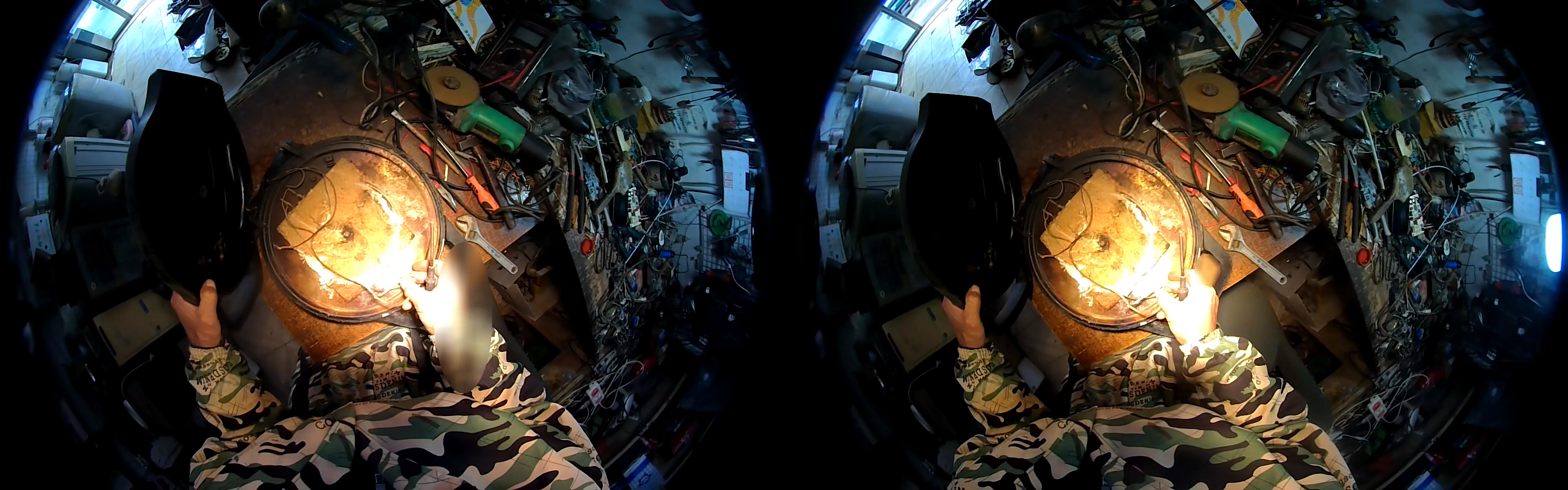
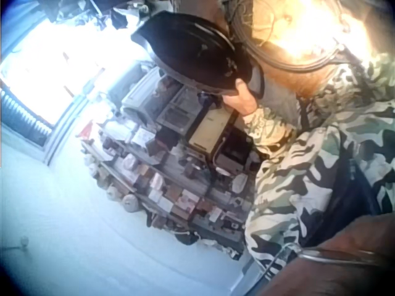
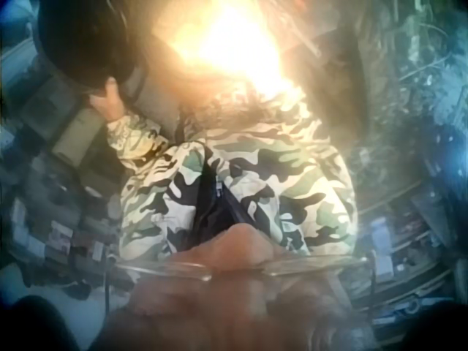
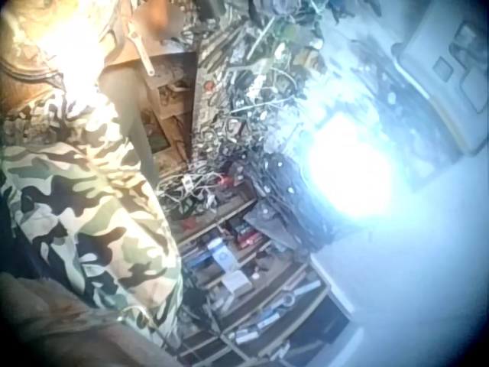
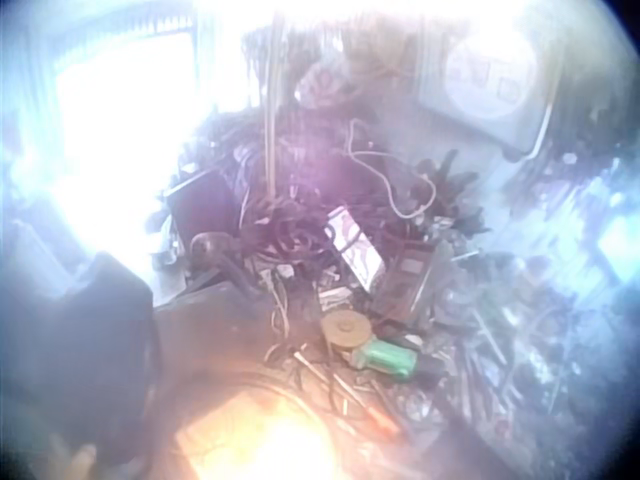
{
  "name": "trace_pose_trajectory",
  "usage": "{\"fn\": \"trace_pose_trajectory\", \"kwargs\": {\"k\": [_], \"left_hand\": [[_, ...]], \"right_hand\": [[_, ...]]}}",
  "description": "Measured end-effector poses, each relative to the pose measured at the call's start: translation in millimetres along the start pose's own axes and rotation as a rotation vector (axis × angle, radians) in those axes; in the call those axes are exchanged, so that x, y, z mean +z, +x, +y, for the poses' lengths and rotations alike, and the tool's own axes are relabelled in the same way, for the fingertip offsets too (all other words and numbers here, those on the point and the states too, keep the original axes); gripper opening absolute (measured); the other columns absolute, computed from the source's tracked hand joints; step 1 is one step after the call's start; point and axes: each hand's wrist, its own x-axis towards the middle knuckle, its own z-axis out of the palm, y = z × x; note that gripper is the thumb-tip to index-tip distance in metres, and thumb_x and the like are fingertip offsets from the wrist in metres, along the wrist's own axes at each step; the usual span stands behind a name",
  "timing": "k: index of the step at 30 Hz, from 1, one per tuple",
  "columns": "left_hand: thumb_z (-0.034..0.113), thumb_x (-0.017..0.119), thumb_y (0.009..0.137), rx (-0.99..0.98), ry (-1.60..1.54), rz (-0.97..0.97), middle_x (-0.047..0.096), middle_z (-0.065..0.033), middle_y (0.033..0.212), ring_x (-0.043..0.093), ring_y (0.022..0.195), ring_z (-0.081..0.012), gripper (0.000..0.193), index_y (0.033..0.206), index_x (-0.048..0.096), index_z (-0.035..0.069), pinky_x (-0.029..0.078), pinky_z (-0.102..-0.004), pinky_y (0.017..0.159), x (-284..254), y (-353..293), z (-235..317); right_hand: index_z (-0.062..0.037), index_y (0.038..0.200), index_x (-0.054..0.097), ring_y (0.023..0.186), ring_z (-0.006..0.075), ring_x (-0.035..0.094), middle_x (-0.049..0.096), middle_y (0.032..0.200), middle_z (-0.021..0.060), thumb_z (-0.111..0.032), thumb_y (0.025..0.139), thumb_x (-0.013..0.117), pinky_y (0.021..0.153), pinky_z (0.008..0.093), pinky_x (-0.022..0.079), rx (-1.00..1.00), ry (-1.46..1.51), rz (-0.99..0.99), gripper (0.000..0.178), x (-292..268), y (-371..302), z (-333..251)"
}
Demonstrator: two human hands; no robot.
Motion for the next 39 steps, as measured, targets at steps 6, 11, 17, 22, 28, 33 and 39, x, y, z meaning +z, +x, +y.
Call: {"fn": "trace_pose_trajectory", "kwargs": {"k": [6,11,17,22,28,33,39], "left_hand": [[0.013,0.056,0.081,-0.002,-0.007,-0.018,0.060,-0.0181,0.123,0.057,0.111,-0.0269,0.052,0.128,0.053,-0.011,0.041,-0.0376,0.101,-3,1,-3],[0.012,0.057,0.081,0.028,-0.020,-0.003,0.060,-0.0180,0.122,0.057,0.110,-0.0268,0.051,0.127,0.054,-0.011,0.041,-0.0372,0.100,-3,0,-9],[0.010,0.057,0.082,0.006,-0.020,-0.012,0.061,-0.0171,0.119,0.058,0.108,-0.0260,0.049,0.125,0.054,-0.011,0.042,-0.0367,0.099,-3,-1,-7],[0.008,0.060,0.083,-0.031,-0.053,0.086,0.062,-0.0167,0.118,0.059,0.108,-0.0267,0.045,0.124,0.055,-0.009,0.043,-0.0369,0.099,1,-5,-7],[0.004,0.062,0.083,-0.061,-0.067,0.020,0.064,-0.0128,0.114,0.061,0.103,-0.0221,0.042,0.123,0.056,-0.006,0.045,-0.0337,0.095,-3,-1,5],[0.004,0.064,0.081,-0.083,-0.032,0.053,0.068,-0.0130,0.102,0.064,0.093,-0.0215,0.034,0.114,0.061,-0.006,0.048,-0.0332,0.087,-2,-1,10],[0.007,0.066,0.080,-0.106,-0.011,0.042,0.071,-0.0107,0.087,0.066,0.077,-0.0209,0.026,0.104,0.067,-0.003,0.051,-0.0327,0.074,-3,0,15]], "right_hand": [[0.0072,0.103,0.065,0.057,0.0117,0.064,0.070,0.078,0.0103,-0.003,0.084,0.072,0.051,0.0253,0.049,-0.022,0.100,-0.036,0.023,-4,-8,-14],[0.0057,0.102,0.067,0.055,0.0093,0.062,0.068,0.073,0.0071,-0.007,0.085,0.074,0.046,0.0226,0.043,0.054,0.170,-0.063,0.022,-7,-4,-5],[0.0053,0.100,0.069,0.053,0.0086,0.060,0.067,0.067,0.0059,-0.010,0.085,0.076,0.045,0.0214,0.040,0.040,0.151,-0.034,0.023,-8,-5,-3],[0.0066,0.098,0.070,0.050,0.0077,0.057,0.066,0.065,0.0058,-0.007,0.086,0.074,0.045,0.0203,0.039,0.023,0.115,-0.035,0.019,-7,-8,-10],[0.0055,0.094,0.072,0.046,0.0069,0.054,0.065,0.062,0.0059,-0.006,0.086,0.074,0.043,0.0205,0.038,0.034,0.047,-0.029,0.014,-10,-8,-17],[0.0057,0.091,0.071,0.045,0.0070,0.052,0.065,0.061,0.0052,-0.007,0.087,0.073,0.042,0.0222,0.037,-0.067,-0.009,-0.026,0.013,-15,3,-13],[0.0081,0.093,0.068,0.050,0.0088,0.057,0.065,0.064,0.0058,-0.003,0.084,0.073,0.043,0.0224,0.039,-0.061,-0.079,-0.016,0.015,-26,15,-12]]}}
